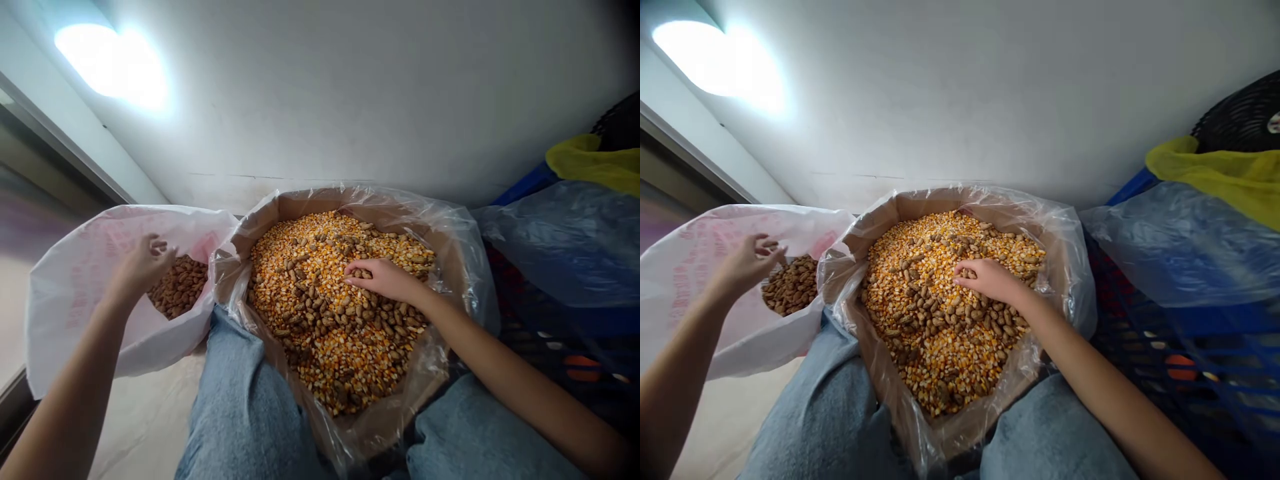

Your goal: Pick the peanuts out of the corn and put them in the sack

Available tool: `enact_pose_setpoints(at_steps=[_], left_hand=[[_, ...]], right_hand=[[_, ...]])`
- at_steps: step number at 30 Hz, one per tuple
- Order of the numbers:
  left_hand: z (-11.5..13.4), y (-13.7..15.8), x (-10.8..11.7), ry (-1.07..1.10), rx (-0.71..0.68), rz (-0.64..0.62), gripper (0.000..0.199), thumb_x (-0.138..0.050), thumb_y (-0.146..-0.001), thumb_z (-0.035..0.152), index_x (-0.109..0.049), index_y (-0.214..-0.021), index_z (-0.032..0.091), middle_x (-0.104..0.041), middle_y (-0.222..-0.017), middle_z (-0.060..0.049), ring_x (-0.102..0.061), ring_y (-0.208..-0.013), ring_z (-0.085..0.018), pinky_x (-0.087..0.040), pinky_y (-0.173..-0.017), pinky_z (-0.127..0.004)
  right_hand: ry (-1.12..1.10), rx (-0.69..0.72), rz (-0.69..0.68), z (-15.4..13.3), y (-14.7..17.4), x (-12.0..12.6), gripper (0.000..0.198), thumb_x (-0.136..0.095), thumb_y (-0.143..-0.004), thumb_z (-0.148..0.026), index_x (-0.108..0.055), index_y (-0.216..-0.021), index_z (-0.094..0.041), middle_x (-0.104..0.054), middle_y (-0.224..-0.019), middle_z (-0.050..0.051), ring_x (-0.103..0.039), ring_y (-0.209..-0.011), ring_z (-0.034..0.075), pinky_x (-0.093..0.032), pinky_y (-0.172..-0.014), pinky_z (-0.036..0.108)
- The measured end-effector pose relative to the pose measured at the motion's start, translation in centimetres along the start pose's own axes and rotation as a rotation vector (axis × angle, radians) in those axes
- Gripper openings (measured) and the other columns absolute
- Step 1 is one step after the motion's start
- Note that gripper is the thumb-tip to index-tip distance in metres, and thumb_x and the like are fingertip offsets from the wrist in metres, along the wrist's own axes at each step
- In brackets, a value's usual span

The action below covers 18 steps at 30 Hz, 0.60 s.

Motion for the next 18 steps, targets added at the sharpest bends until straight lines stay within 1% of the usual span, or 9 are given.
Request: enact_pose_setpoints(at_steps=[1,2,3,5,8,10,13,16,18], left_hand=[[-0.2,0.1,-0.2,-0.212,-0.029,-0.012,0.047,-0.048,-0.071,0.046,-0.039,-0.109,0.021,-0.054,-0.103,-0.007,-0.049,-0.092,-0.024,-0.041,-0.068,-0.031],[0.2,0.6,-0.7,-0.356,-0.074,-0.013,0.052,-0.045,-0.071,0.048,-0.037,-0.114,0.019,-0.049,-0.113,-0.011,-0.045,-0.1,-0.029,-0.04,-0.073,-0.036],[1.1,1.3,-1.2,-0.428,-0.138,-0.003,0.054,-0.041,-0.073,0.049,-0.036,-0.117,0.018,-0.044,-0.119,-0.014,-0.042,-0.105,-0.032,-0.038,-0.076,-0.039],[4.2,3.2,-2.9,-0.436,-0.332,-0.016,0.053,-0.036,-0.077,0.049,-0.033,-0.121,0.02,-0.042,-0.121,-0.014,-0.045,-0.103,-0.03,-0.039,-0.078,-0.038],[9.8,5.8,-6.6,-0.351,-0.588,-0.227,0.043,-0.035,-0.079,0.045,-0.036,-0.118,0.028,-0.053,-0.11,-0.006,-0.055,-0.087,-0.021,-0.042,-0.07,-0.03],[12.8,6.6,-9.4,-0.364,-0.731,-0.342,0.036,-0.037,-0.079,0.039,-0.041,-0.113,0.029,-0.056,-0.106,-0.005,-0.056,-0.085,-0.02,-0.042,-0.068,-0.028],[14.7,5.9,-13.1,-0.459,-0.785,-0.43,0.026,-0.041,-0.076,0.029,-0.05,-0.099,0.022,-0.059,-0.096,-0.008,-0.057,-0.084,-0.022,-0.042,-0.066,-0.029],[14.4,4.6,-15.4,-0.442,-0.773,-0.478,0.023,-0.042,-0.072,0.015,-0.05,-0.093,0.016,-0.059,-0.088,-0.012,-0.057,-0.079,-0.022,-0.042,-0.066,-0.029],[13.7,4.0,-15.9,-0.348,-0.761,-0.511,0.026,-0.039,-0.069,0.01,-0.05,-0.092,0.016,-0.059,-0.086,-0.011,-0.056,-0.077,-0.02,-0.041,-0.067,-0.029]], right_hand=[[-0.019,-0.007,0.003,-0.1,0.0,0.0,0.027,-0.049,-0.074,-0.042,-0.06,-0.089,-0.023,-0.062,-0.085,0.002,-0.055,-0.076,0.019,-0.039,-0.072,0.03],[-0.043,-0.014,0.008,-0.2,0.1,0.1,0.027,-0.049,-0.073,-0.042,-0.061,-0.088,-0.022,-0.062,-0.082,0.002,-0.055,-0.074,0.018,-0.04,-0.07,0.029],[-0.072,-0.022,0.014,-0.3,0.1,0.2,0.027,-0.05,-0.072,-0.043,-0.061,-0.086,-0.022,-0.062,-0.079,0.002,-0.054,-0.071,0.018,-0.04,-0.067,0.028],[-0.154,-0.043,0.029,-0.5,0.2,0.3,0.029,-0.053,-0.069,-0.044,-0.061,-0.083,-0.02,-0.06,-0.073,0.002,-0.053,-0.064,0.016,-0.04,-0.06,0.026],[-0.353,-0.113,0.032,-0.6,0.3,0.3,0.033,-0.055,-0.067,-0.047,-0.06,-0.083,-0.019,-0.055,-0.064,0.0,-0.046,-0.05,0.01,-0.035,-0.047,0.022],[-0.564,-0.203,0.038,-0.4,0.3,0.2,0.035,-0.055,-0.066,-0.048,-0.058,-0.085,-0.018,-0.052,-0.061,-0.002,-0.039,-0.042,0.007,-0.028,-0.038,0.019],[-0.959,-0.291,0.068,0.1,0.3,0.1,0.031,-0.059,-0.065,-0.044,-0.054,-0.079,-0.017,-0.049,-0.061,-0.003,-0.034,-0.039,0.004,-0.021,-0.032,0.015],[-1.313,-0.286,0.057,0.4,0.1,0.2,0.024,-0.061,-0.065,-0.035,-0.048,-0.068,-0.016,-0.045,-0.059,-0.004,-0.032,-0.038,0.002,-0.017,-0.029,0.012],[-1.51,-0.291,0.033,0.6,0.1,0.5,0.021,-0.06,-0.066,-0.029,-0.044,-0.065,-0.015,-0.043,-0.056,-0.005,-0.03,-0.036,0.001,-0.016,-0.027,0.01]])
Point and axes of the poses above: each hand's wrist, its own y-axis away from the middle knuckle, its own x-axis out of the back of the hand, z = x × y, the point moved 4 cm from there along -y, towards the middle knuckle
